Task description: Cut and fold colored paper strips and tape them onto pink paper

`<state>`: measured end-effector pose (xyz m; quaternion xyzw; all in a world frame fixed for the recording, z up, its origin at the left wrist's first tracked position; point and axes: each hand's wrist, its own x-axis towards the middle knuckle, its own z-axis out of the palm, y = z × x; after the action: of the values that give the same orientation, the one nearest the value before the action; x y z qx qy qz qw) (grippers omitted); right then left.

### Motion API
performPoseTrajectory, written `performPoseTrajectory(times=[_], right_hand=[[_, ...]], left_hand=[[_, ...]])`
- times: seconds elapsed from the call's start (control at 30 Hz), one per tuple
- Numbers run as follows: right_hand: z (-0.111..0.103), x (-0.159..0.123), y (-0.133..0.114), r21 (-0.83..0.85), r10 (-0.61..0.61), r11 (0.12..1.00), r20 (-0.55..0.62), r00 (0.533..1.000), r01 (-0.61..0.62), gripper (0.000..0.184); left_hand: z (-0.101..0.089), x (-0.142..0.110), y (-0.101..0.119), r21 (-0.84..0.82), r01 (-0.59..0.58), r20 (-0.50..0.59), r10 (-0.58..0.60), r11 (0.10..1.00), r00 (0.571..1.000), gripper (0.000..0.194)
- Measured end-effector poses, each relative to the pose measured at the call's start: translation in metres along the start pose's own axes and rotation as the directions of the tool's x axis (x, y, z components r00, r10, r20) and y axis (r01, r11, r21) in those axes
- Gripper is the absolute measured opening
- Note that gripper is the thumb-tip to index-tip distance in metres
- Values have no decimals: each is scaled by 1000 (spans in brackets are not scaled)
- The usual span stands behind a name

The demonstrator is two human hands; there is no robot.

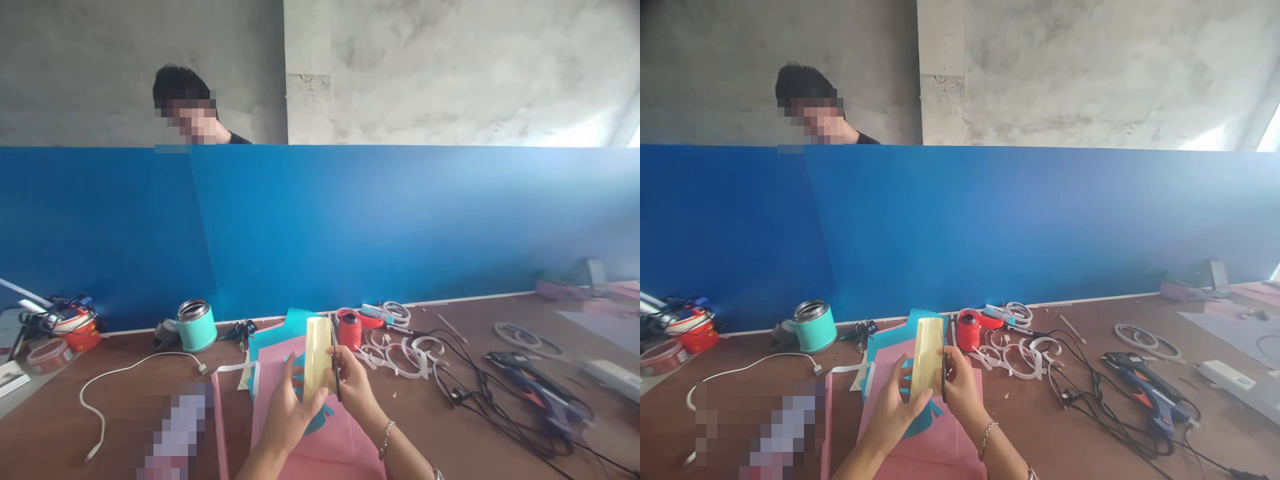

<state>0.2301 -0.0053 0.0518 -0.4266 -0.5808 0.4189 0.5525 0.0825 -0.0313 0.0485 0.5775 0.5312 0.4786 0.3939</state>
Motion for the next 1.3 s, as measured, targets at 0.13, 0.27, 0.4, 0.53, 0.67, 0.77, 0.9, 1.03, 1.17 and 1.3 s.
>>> performPoseTrajectory(times=[0.13, 0.27, 0.4, 0.53, 0.67, 0.77, 0.9, 1.03, 1.17, 1.3], right_hand=[[1, -3, 0, -193, -72, 979, -27, 997, 65, 26], [-1, -1, 11, -212, -83, 975, -98, 992, 60, 20], [-4, 1, 16, -98, -8, 995, -131, 991, -5, 20], [0, 0, 14, -32, 109, 994, 28, 994, -108, 29], [8, -4, 14, -25, 81, 996, 35, 996, -80, 34], [8, -4, 16, -4, 61, 998, -29, 998, -62, 32], [1, 0, 18, -31, 61, 997, -119, 991, -65, 30], [-4, 3, 18, -84, 65, 993, -161, 985, -80, 29], [-2, 2, 18, -38, 126, 991, 12, 992, -126, 26], [3, -3, 14, -143, 207, 973, 174, 963, -183, 21]], left_hand=[[4, 0, -5, 101, 8, 2, -9, 995, 1000, 33], [4, 7, -15, 35, 106, -34, -105, 994, 994, 30], [-2, 13, -17, -88, 183, -101, -191, 979, 976, 31], [-12, 16, -14, -107, 170, -196, -188, 980, 962, 30], [-10, 12, -11, -38, 139, -121, -143, 990, 982, 30], [-3, 6, -9, 48, 84, -10, -83, 995, 996, 32], [3, 0, -8, 85, 30, 81, -37, 996, 996, 36], [-1, 4, -10, 47, 98, -33, -96, 994, 995, 34], [-13, 12, -11, -25, 119, -189, -122, 993, 975, 30], [-23, 16, -8, -143, 109, -302, -149, 984, 942, 22]])
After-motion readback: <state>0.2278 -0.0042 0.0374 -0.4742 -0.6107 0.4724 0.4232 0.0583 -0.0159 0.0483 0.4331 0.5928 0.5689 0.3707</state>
